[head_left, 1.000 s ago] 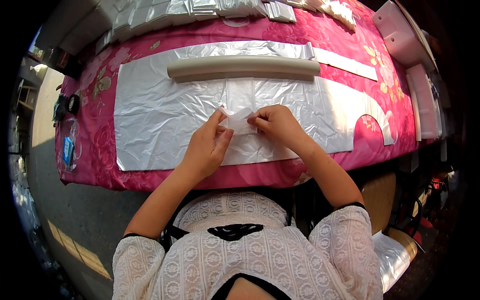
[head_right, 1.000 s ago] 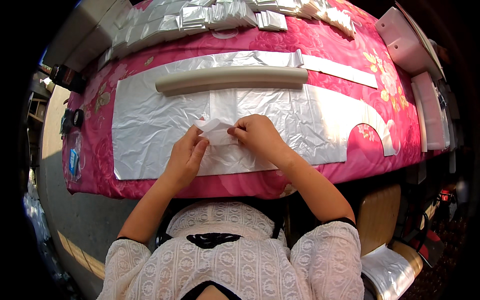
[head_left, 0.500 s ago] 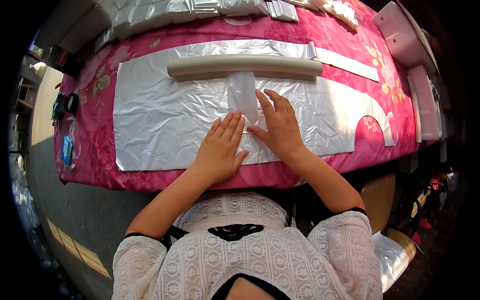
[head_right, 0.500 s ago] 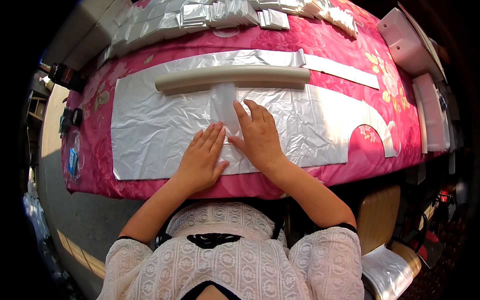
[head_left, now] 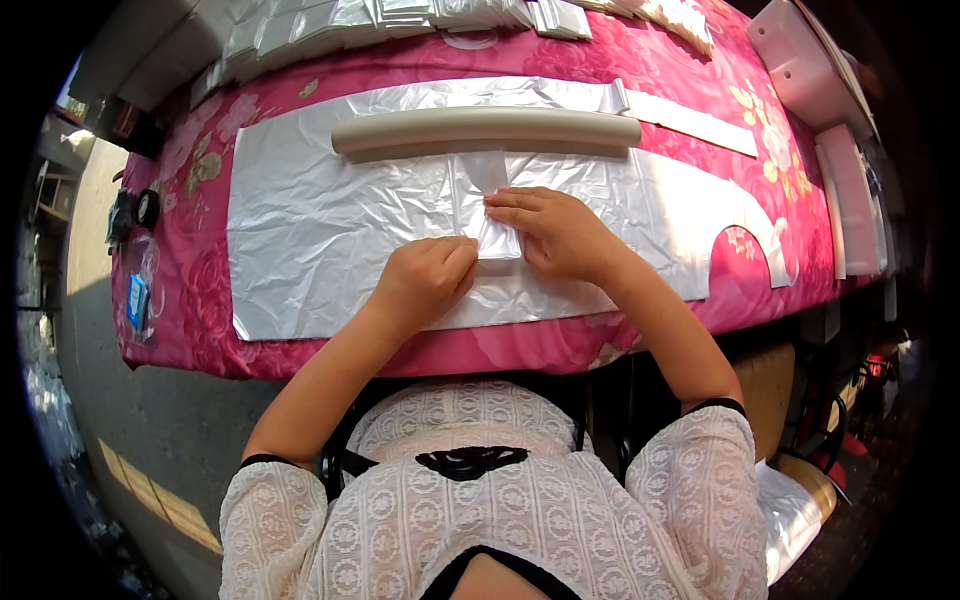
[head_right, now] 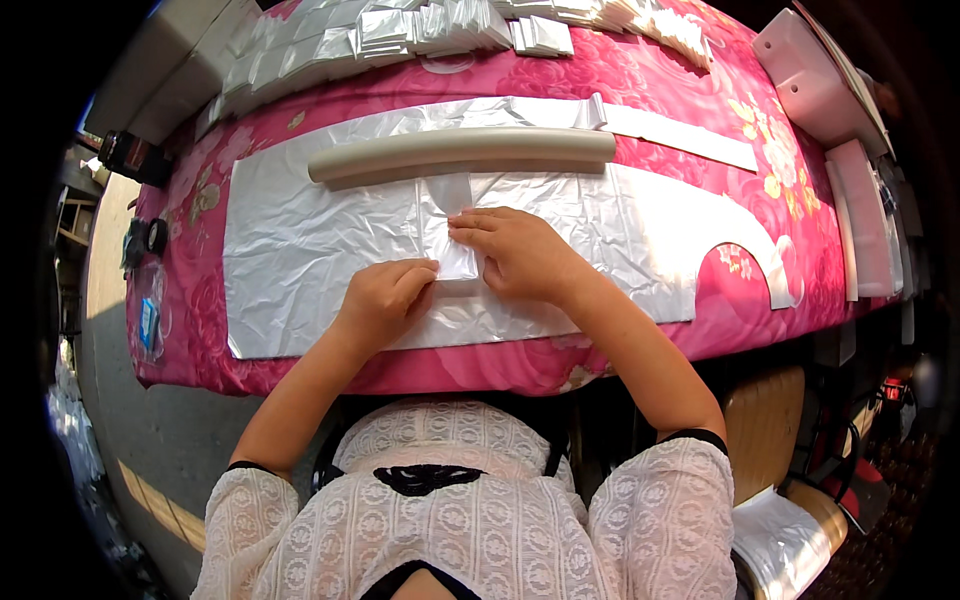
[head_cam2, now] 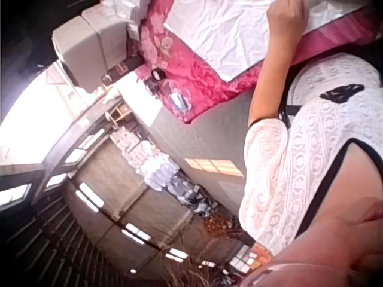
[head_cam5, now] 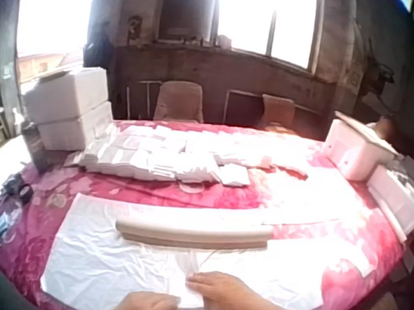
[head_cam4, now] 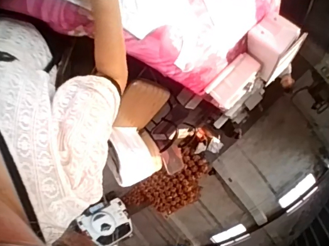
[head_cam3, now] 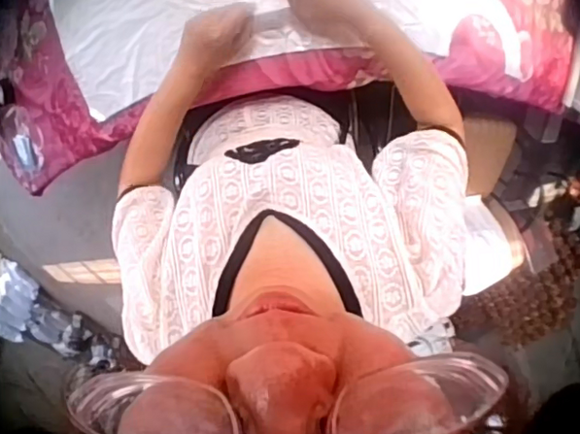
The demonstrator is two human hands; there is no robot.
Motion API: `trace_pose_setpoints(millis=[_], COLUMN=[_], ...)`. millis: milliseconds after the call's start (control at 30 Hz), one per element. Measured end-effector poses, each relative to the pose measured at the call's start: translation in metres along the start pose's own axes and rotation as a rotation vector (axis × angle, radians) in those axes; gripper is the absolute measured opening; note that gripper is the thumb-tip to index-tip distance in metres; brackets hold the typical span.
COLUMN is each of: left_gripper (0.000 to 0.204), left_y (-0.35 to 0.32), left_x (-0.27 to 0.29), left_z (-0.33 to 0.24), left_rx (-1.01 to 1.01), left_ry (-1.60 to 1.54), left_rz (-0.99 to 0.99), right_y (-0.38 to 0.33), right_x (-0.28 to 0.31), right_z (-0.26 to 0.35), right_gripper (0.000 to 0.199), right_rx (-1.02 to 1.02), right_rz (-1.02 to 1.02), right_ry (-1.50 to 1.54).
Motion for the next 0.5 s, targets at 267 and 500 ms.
trace_pose_setpoints(millis=[267, 500], left_gripper=[0.048, 0.043], left_y=[-0.038, -0.04], left_x=[0.001, 0.006], left_z=[-0.026, -0.006], left_rx=[-0.074, 0.159], left_ry=[-0.028, -0.126], left_rz=[0.174, 0.05], right_y=[-0.036, -0.024], right_x=[-0.011, -0.023], right_z=[0.06, 0.012], right_gripper=[0.02, 0.012], right_rx=[0.211, -0.224], right_rz=[-0.105, 0.059], right_ry=[-0.026, 0.286])
Point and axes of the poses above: each hand's wrist, its own y-axis towards the middle knuckle, its own x-axis out of the back of the hand, z = x × y, the point moved 10 cm from there along y, towards the middle knuckle, and after that the axes turned 2 degrees about y, right-handed, at the moved point
